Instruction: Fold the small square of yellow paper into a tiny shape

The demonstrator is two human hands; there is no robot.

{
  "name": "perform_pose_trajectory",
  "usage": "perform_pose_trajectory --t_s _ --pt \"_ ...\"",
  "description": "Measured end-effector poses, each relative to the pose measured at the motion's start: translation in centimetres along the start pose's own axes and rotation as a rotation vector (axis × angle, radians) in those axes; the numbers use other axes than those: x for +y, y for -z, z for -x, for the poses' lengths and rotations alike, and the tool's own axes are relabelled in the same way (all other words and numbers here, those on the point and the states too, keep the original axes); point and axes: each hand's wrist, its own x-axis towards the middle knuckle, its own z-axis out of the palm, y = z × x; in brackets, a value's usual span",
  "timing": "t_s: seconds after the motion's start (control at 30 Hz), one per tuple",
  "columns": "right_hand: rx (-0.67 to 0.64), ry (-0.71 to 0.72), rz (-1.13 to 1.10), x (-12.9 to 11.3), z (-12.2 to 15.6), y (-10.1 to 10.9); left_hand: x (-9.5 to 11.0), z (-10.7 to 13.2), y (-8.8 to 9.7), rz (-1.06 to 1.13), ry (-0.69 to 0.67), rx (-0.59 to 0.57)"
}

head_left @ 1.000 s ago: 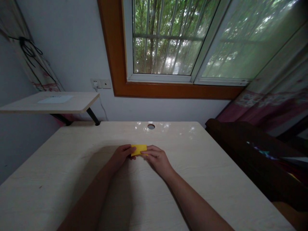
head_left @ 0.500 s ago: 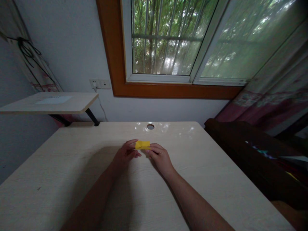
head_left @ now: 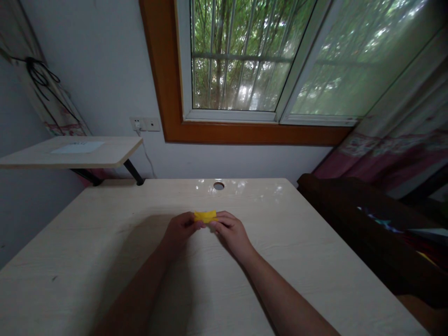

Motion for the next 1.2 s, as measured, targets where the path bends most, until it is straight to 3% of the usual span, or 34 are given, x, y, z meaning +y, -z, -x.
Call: perform_pose_trajectory --t_s 0.27,0.5,0.83,1.2 --pt "0.025 -0.021 -0.005 -0.9 -0.1 -0.1 0.3 0.0 -0.4 0.058 0.05 0.005" --pt "0.034 -0.011 0.032 -0.8 0.0 -0.3 -0.2 -0.1 -0.8 0.065 0.004 0.066" --pt "0.015 -0.01 0.089 -0.2 0.0 -0.2 0.3 0.1 -0.7 0.063 0.008 -0.028" --pt "0.036 0.009 0.073 0.0 0.0 -0.2 0.5 0.1 -0.8 0.105 0.033 -0.048"
